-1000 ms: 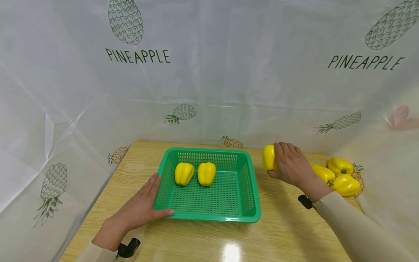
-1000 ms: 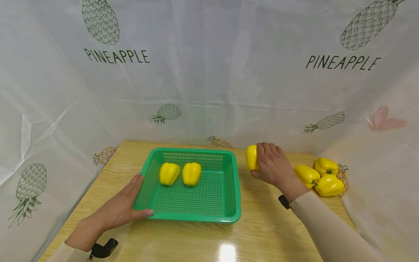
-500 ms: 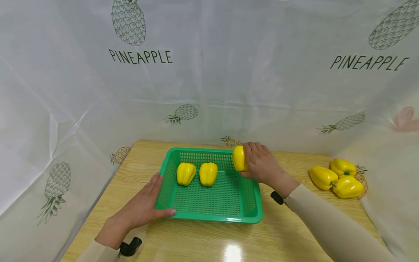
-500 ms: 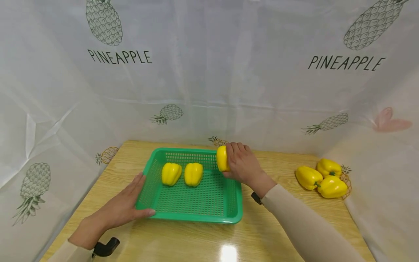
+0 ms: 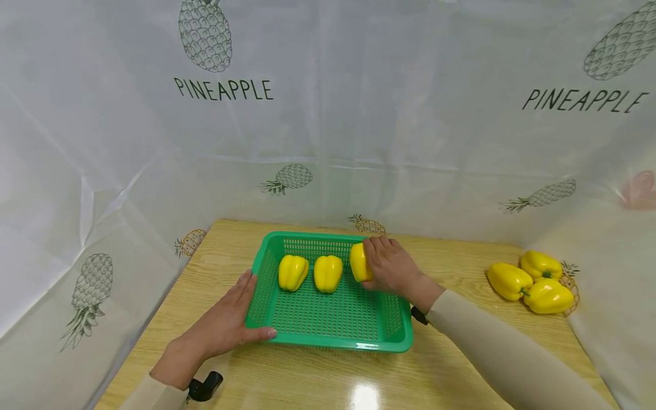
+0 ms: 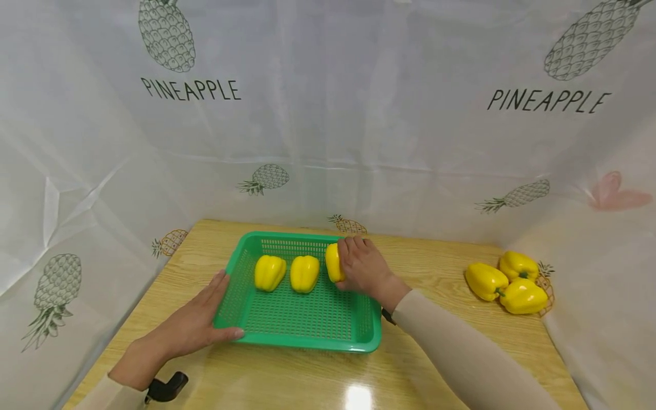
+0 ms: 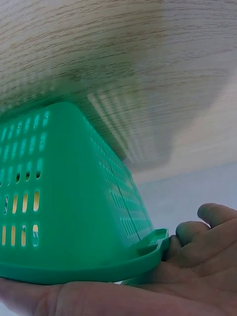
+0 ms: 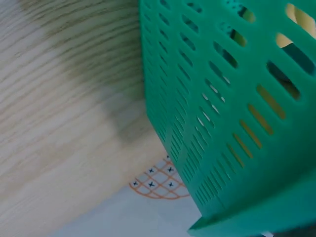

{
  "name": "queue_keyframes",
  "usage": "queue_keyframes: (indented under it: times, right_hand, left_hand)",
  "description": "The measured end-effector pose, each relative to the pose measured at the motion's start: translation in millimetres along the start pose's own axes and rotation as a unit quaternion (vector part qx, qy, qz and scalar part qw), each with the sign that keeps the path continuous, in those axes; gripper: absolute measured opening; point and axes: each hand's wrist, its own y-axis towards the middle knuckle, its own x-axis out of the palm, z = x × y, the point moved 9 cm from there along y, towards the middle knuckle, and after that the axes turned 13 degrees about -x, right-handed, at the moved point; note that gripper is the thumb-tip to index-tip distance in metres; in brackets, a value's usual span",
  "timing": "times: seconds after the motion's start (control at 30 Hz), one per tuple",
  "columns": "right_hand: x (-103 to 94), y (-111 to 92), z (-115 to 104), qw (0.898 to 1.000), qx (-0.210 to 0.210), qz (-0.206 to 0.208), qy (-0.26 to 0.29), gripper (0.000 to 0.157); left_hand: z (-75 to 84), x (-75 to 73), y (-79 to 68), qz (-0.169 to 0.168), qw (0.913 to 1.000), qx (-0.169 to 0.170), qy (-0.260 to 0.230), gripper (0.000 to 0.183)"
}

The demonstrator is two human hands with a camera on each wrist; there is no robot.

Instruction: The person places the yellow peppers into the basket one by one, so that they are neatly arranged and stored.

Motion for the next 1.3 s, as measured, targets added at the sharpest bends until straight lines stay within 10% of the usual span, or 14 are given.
queue_keyframes:
  times: [1.3]
  right_hand:
    - [43.8, 5.8, -20.1, 0.988, -0.018, -0.152, -0.005, 0.105]
  left_hand:
    - [0.5, 0.3, -0.8, 0.005, 0.9999, 0.009, 0.000, 0.129]
